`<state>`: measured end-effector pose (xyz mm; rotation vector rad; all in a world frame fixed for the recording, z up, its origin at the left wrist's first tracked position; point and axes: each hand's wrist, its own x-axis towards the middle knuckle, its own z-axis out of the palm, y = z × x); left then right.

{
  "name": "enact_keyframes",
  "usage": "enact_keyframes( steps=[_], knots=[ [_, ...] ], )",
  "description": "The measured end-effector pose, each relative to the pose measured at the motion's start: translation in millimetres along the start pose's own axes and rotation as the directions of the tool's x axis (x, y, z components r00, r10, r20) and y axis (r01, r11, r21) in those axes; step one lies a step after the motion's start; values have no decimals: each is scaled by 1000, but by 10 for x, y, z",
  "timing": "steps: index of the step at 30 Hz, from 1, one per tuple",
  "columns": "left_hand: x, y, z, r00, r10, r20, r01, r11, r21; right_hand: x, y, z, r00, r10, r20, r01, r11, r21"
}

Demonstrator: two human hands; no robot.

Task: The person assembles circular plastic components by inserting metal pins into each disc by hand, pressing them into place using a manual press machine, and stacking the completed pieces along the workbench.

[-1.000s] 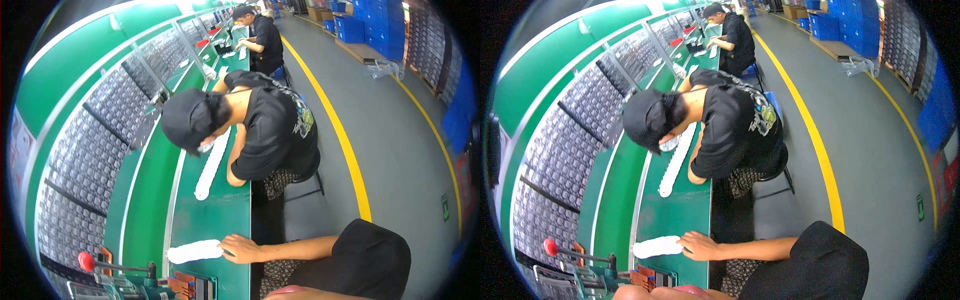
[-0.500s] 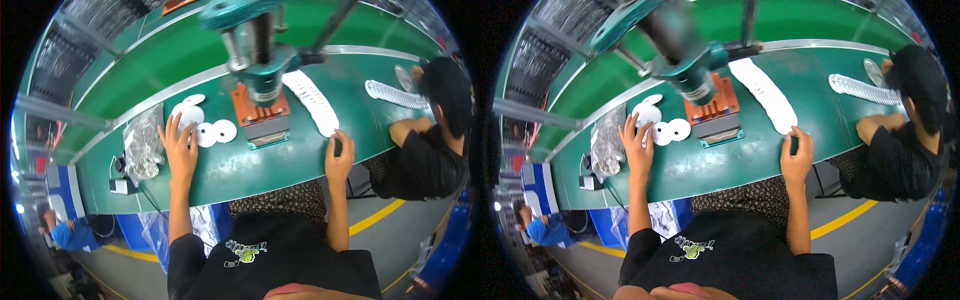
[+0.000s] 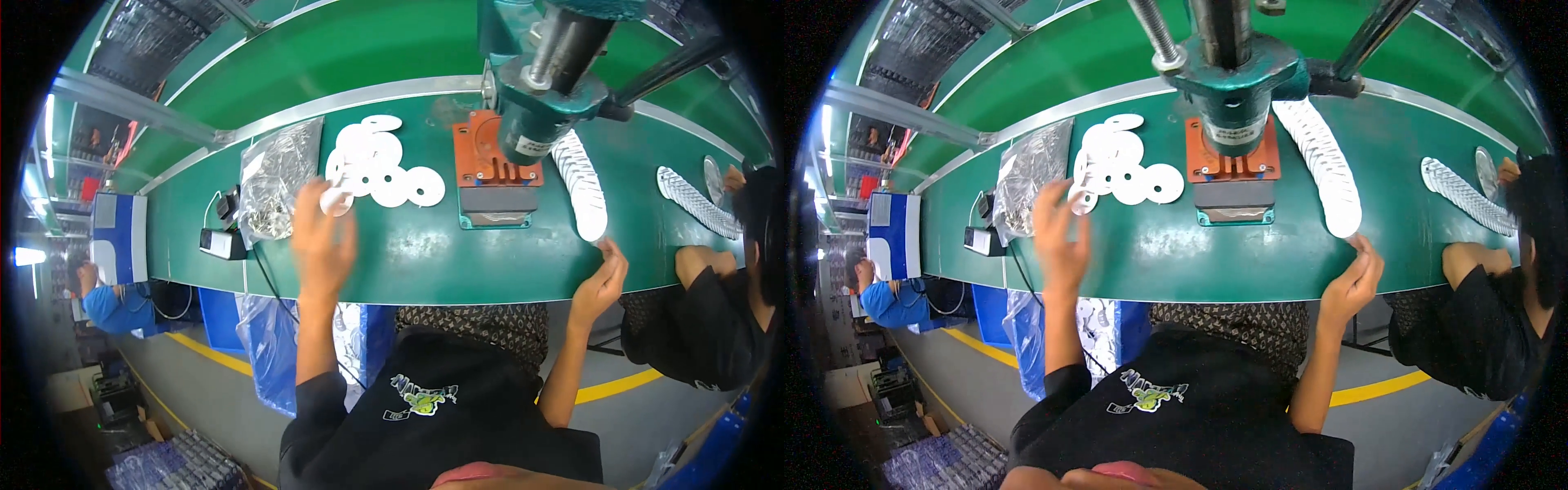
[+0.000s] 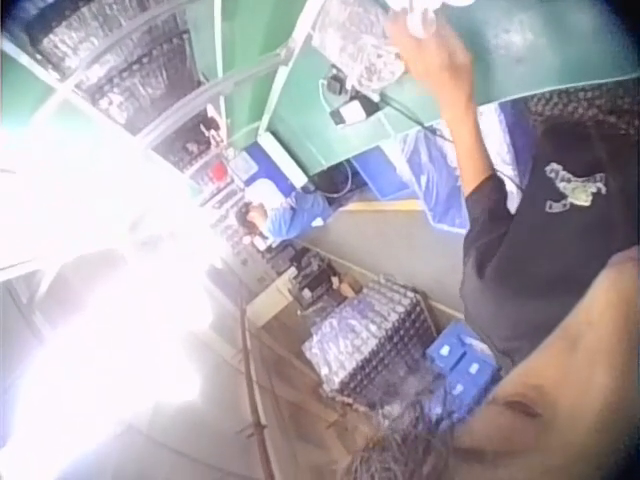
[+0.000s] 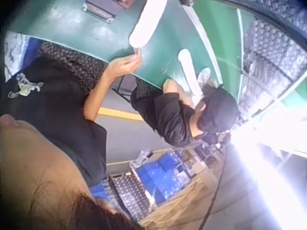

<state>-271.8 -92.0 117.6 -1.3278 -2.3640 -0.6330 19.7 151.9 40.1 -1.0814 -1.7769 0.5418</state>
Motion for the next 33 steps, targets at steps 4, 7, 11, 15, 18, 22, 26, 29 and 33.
enact_keyframes(
  steps=[4,7,11,15,18,22,26,29,33],
  knots=[
    [-275,-596,-261,834,-498,-237,490,866,-97,-33,62,-8,999,39,22,-39,999,24],
    [-309,-912,-242,857,-515,5,515,857,5,-39,64,-12,998,45,44,-46,998,32],
    [-124,-1211,-191,861,-474,187,469,880,71,-22,26,-25,998,46,41,-48,997,52],
    [-135,-1376,-150,889,-402,219,392,916,88,-13,7,-28,990,139,11,-139,988,69],
    [-250,-1418,-43,939,-335,73,333,942,34,7,41,-42,997,76,-7,-76,997,4],
    [-267,-1415,10,905,-426,8,424,903,66,56,60,-68,998,-59,-6,59,998,-14],
    [-159,-1396,-71,861,-506,-44,506,846,171,76,38,-83,994,-105,4,105,994,-28],
    [-120,-1349,-101,807,-590,-26,583,789,196,65,45,-92,990,-138,2,138,989,-50],
    [-147,-1244,-87,875,-456,-161,484,824,294,49,76,-107,990,-144,-4,144,989,-29]
  ],
)
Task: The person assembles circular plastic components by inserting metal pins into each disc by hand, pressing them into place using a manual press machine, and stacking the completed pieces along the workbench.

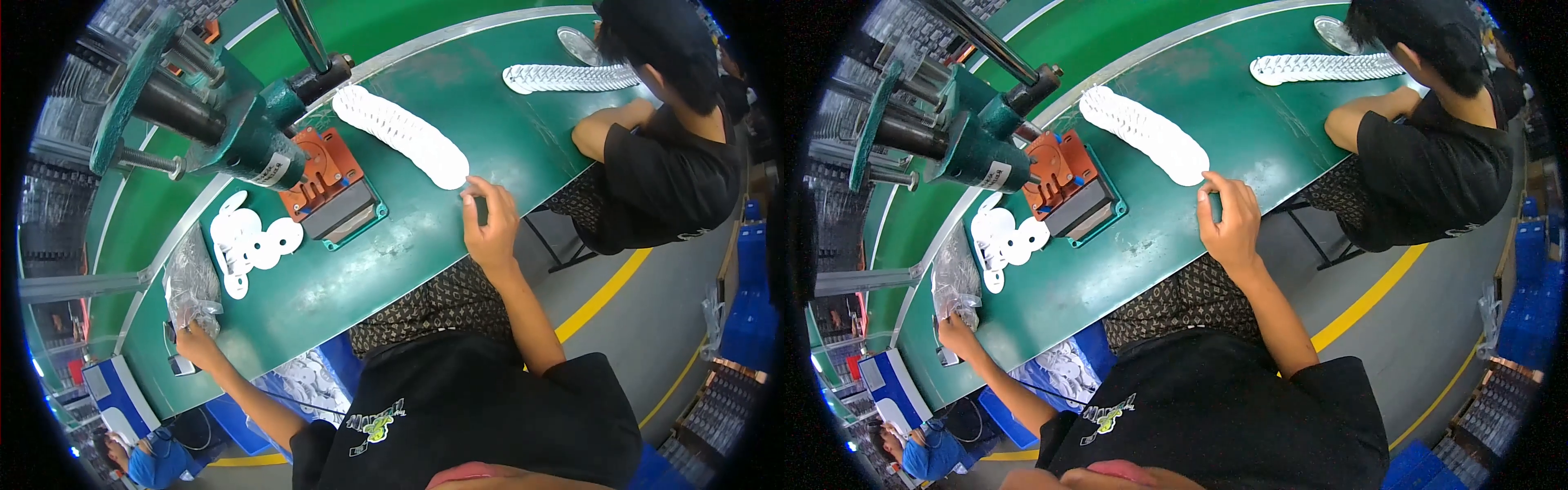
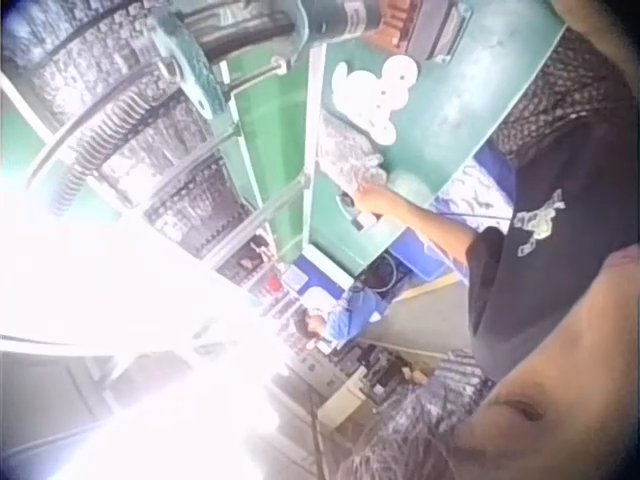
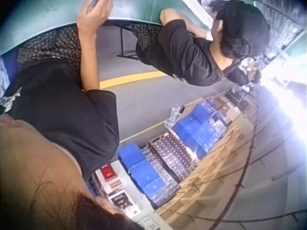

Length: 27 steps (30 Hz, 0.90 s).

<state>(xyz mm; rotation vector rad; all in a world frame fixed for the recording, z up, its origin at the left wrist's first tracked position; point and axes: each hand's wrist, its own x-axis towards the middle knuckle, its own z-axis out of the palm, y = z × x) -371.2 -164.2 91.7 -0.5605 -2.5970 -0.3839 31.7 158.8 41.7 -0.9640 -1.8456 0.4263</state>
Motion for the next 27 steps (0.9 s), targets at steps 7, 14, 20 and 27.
enact_keyframes(
  steps=[7,14,20,27],
  knots=[
    [-154,168,-198,992,125,-17,-122,986,115,1,-26,6,1000,-5,27,5,1000,7],
    [-425,128,-340,988,-142,60,155,899,-409,-43,-21,26,998,-16,59,16,1000,9],
    [-843,648,-358,833,-71,549,536,-148,-831,-211,-305,56,987,139,84,-157,952,262],
    [-1497,2320,-242,645,343,683,673,170,-720,-394,-967,437,754,140,642,-654,64,754]
  ],
)
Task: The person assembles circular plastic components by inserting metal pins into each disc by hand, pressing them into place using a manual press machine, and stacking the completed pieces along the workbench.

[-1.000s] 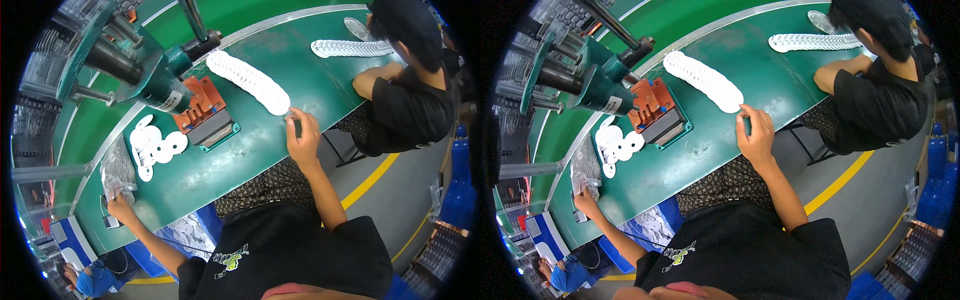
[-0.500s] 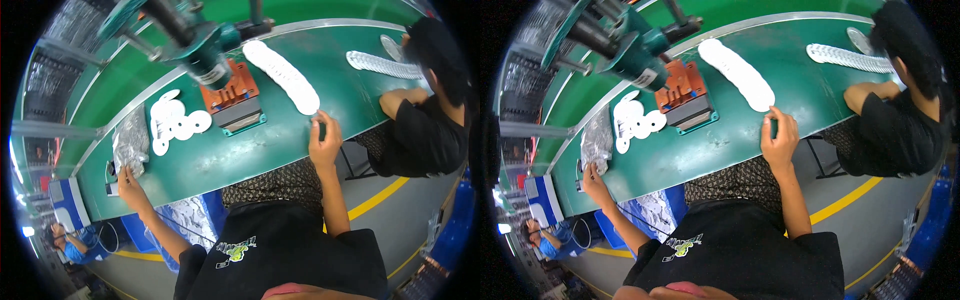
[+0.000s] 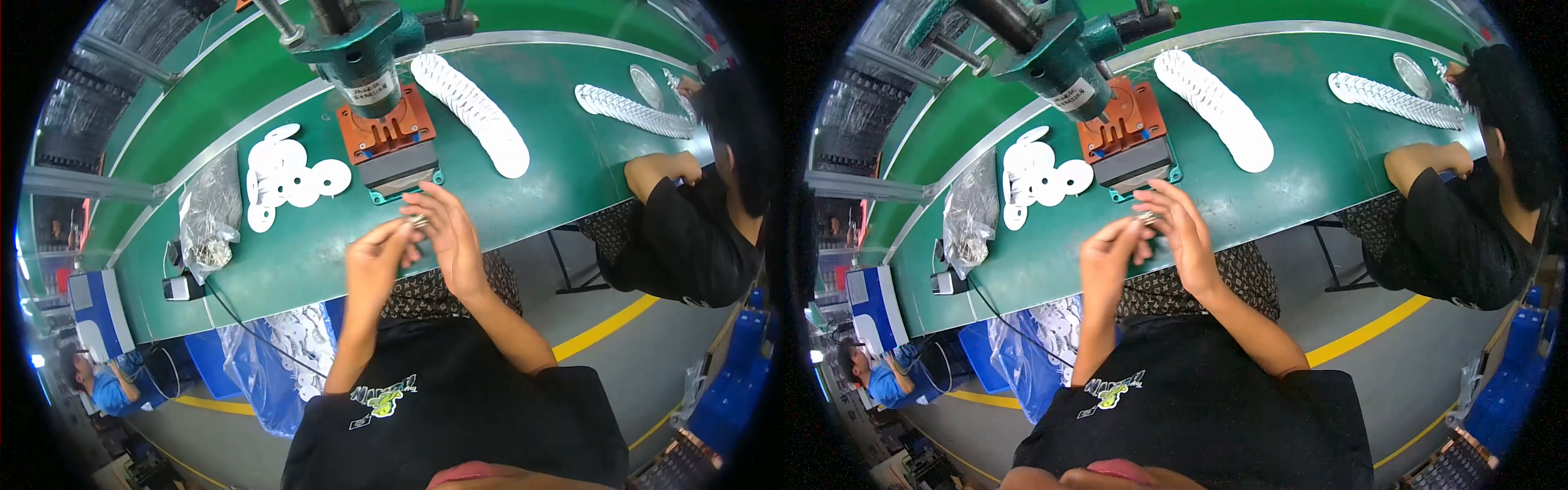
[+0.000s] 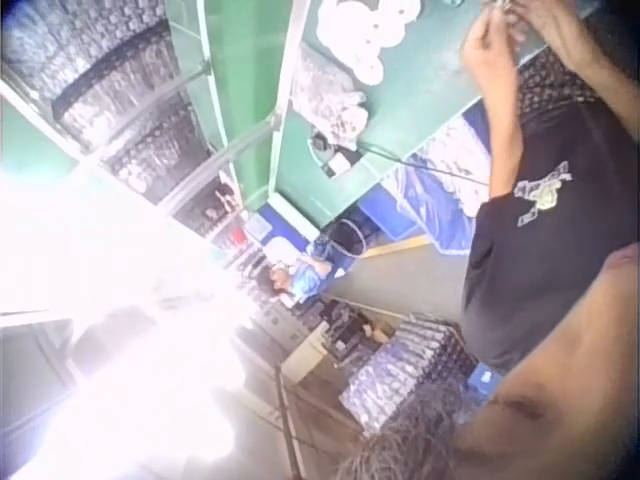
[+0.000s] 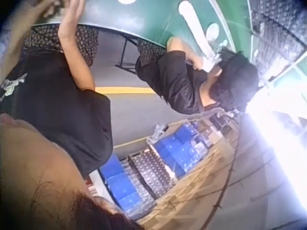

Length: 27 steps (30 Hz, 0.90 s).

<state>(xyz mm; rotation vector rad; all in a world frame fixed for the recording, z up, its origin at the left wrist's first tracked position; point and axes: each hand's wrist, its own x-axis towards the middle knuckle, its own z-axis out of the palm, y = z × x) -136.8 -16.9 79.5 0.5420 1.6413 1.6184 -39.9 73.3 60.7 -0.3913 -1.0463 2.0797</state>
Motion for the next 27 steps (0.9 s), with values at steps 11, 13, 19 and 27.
enact_keyframes(
  steps=[11,13,19,27],
  knots=[
    [104,261,479,842,491,223,-477,484,734,156,65,-170,935,343,-95,-206,738,643],
    [52,329,435,849,454,269,-490,489,722,190,51,-225,929,359,-90,-208,707,676],
    [229,456,-131,727,668,159,-494,348,797,201,-172,-334,867,499,3,-346,597,724],
    [688,311,-736,834,420,358,-422,68,904,177,-225,-459,858,513,40,-387,592,707]
  ],
)
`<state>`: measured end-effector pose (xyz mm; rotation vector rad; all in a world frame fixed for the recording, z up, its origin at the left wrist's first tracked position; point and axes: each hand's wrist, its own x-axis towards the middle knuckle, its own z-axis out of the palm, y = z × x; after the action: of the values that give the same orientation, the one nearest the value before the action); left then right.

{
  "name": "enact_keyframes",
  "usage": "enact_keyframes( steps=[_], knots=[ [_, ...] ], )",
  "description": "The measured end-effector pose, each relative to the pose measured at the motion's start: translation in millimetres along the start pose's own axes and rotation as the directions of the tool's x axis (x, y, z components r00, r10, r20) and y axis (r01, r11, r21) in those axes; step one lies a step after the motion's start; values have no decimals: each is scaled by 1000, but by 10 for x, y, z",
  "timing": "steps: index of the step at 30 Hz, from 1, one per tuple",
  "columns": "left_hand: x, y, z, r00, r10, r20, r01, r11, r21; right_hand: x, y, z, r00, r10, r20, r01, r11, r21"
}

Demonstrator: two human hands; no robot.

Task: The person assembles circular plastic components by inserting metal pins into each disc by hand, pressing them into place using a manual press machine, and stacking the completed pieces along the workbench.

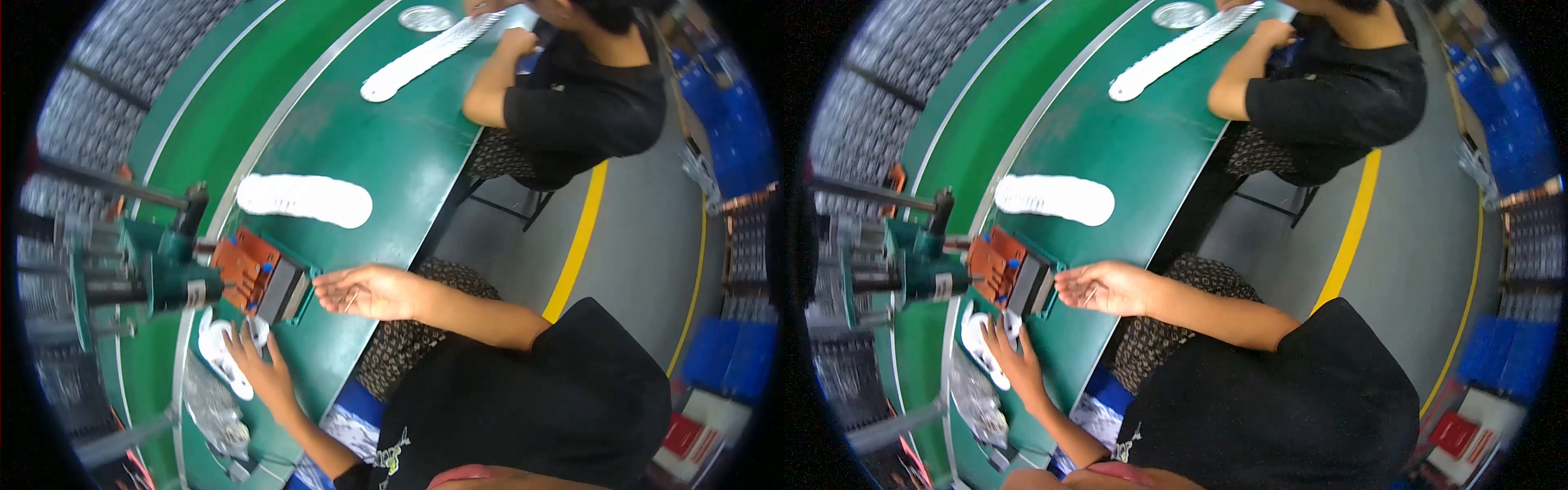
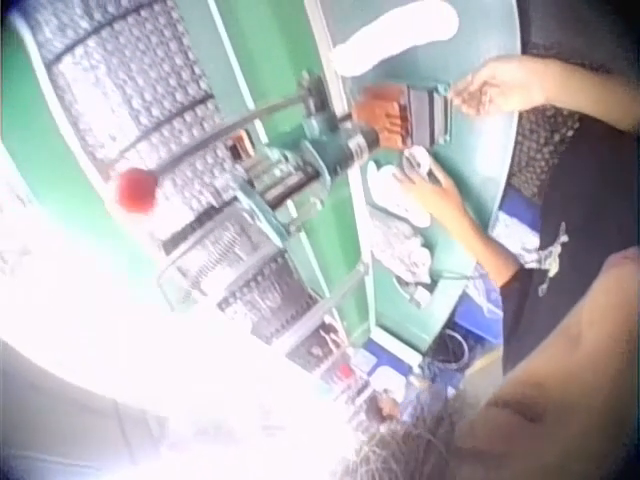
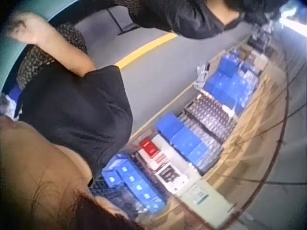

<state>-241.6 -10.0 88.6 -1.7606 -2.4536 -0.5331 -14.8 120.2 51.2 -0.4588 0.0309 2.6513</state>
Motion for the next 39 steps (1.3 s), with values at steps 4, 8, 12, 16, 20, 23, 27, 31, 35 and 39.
enact_keyframes(
  steps=[4,8,12,16,20,23,27,31,35,39],
  knots=[
    [121,-129,-22,971,232,64,-235,971,47,-32,-85,-38,993,36,112,-60,974,220],
    [178,-184,-4,954,300,15,-300,954,26,-86,-83,-24,994,11,110,-34,976,214],
    [75,41,-73,926,296,-234,-330,936,-121,-27,33,42,990,62,129,-90,970,226],
    [-150,642,-157,979,-117,-164,-56,627,-777,108,304,229,945,216,245,-279,924,260],
    [-193,1216,-51,960,-280,25,76,171,-982,179,515,376,861,208,465,-376,875,305],
    [-124,1448,64,930,-351,112,169,134,-977,230,558,377,995,-52,86,17,931,365],
    [-114,1559,168,979,-199,34,96,307,-947,236,520,290,966,-245,82,199,908,367],
    [-151,1599,182,997,5,-78,-66,601,-796,224,406,217,972,-229,50,194,905,379],
    [-142,1632,198,982,151,-117,-191,741,-644,249,313,52,982,-98,162,20,905,425],
    [-113,1709,192,967,195,-166,-256,768,-587,256,296,-96,963,-91,252,-35,890,454]
  ],
)
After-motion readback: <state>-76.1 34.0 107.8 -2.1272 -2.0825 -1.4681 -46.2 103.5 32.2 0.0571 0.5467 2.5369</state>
